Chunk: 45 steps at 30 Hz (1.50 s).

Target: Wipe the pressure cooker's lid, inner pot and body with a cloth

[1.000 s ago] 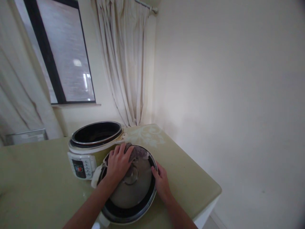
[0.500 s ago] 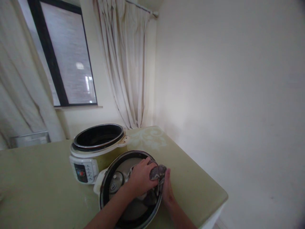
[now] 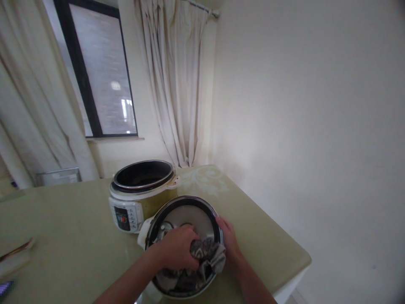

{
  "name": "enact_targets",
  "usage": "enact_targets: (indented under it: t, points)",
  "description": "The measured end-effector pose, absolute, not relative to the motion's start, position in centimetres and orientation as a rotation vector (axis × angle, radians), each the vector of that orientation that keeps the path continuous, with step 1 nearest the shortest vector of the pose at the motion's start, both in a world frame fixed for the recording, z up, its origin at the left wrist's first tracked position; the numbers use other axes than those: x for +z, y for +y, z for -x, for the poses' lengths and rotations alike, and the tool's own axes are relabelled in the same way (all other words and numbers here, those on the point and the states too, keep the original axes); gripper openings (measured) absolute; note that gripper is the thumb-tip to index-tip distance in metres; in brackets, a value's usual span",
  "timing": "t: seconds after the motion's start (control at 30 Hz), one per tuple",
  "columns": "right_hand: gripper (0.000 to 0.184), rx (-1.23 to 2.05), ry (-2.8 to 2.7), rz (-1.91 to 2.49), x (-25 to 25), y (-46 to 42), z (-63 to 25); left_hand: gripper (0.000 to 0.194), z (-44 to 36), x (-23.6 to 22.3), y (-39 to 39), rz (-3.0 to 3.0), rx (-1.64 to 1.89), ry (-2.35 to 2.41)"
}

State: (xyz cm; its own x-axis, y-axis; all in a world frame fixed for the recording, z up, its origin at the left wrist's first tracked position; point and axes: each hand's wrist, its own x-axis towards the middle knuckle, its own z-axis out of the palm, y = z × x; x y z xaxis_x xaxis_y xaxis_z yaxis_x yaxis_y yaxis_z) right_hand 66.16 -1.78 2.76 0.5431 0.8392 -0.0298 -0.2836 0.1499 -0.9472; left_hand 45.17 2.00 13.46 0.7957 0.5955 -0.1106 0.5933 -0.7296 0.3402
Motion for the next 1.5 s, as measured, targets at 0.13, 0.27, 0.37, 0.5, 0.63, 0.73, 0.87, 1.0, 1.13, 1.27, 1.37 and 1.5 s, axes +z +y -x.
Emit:
enact_targets:
  t: [0.13, 0.27, 0.37, 0.5, 0.63, 0.73, 0.87, 1.0, 1.13, 1.27, 1.37, 1.5]
  points:
    - [0.062, 0.828, -0.644, 1.177, 3.4, -1.8, -66.0, 0.038, -43.3, 13.5, 1.1, -2.595, -0.009, 0.991]
    - [0.064, 0.742, -0.823, 1.148, 4.5, -2.5, -65.4, 0.06, -42.1, 12.8, 0.2, -2.776, -0.007, 1.29]
    - [0.064, 0.637, -0.927, 1.141, 4.8, -3.2, -65.1, 0.069, -41.2, 12.7, 1.2, -2.928, 0.102, 1.574]
    - [0.059, 0.567, -1.098, 1.111, 4.5, -3.9, -64.9, 0.063, -41.0, 13.3, 3.7, -2.92, 0.326, 1.716]
    - [0.058, 0.533, -1.165, 1.155, 3.4, -4.0, -65.1, 0.06, -43.1, 13.6, 5.3, -2.949, 0.526, 1.686]
    - [0.057, 0.498, -1.164, 1.189, 2.5, -3.8, -65.4, 0.056, -45.7, 13.3, 5.8, -2.885, 0.73, 1.592]
    - [0.057, 0.496, -1.158, 1.189, 2.2, -3.5, -65.5, 0.052, -48.6, 12.4, 6.0, -2.632, 0.975, 1.49]
    - [0.059, 0.545, -1.123, 1.14, 3.2, -3.6, -65.1, 0.041, -50.0, 11.8, 5.0, -2.537, 1.01, 1.195]
    - [0.06, 0.57, -1.011, 1.136, 4.0, -3.3, -65.5, 0.039, -50.6, 11.8, 3.5, -2.543, 0.782, 1.015]
    - [0.059, 0.58, -0.803, 1.199, 3.7, -2.3, -66.9, 0.051, -50.1, 12.2, 2.0, -2.644, 0.492, 0.936]
    - [0.056, 0.617, -0.728, 1.216, 3.4, -2.0, -67.7, 0.062, -48.5, 12.4, 1.2, -2.749, 0.506, 0.936]
    - [0.057, 0.665, -0.866, 1.222, 3.9, -2.4, -68.8, 0.056, -44.6, 10.8, 1.1, -2.69, 0.915, 1.103]
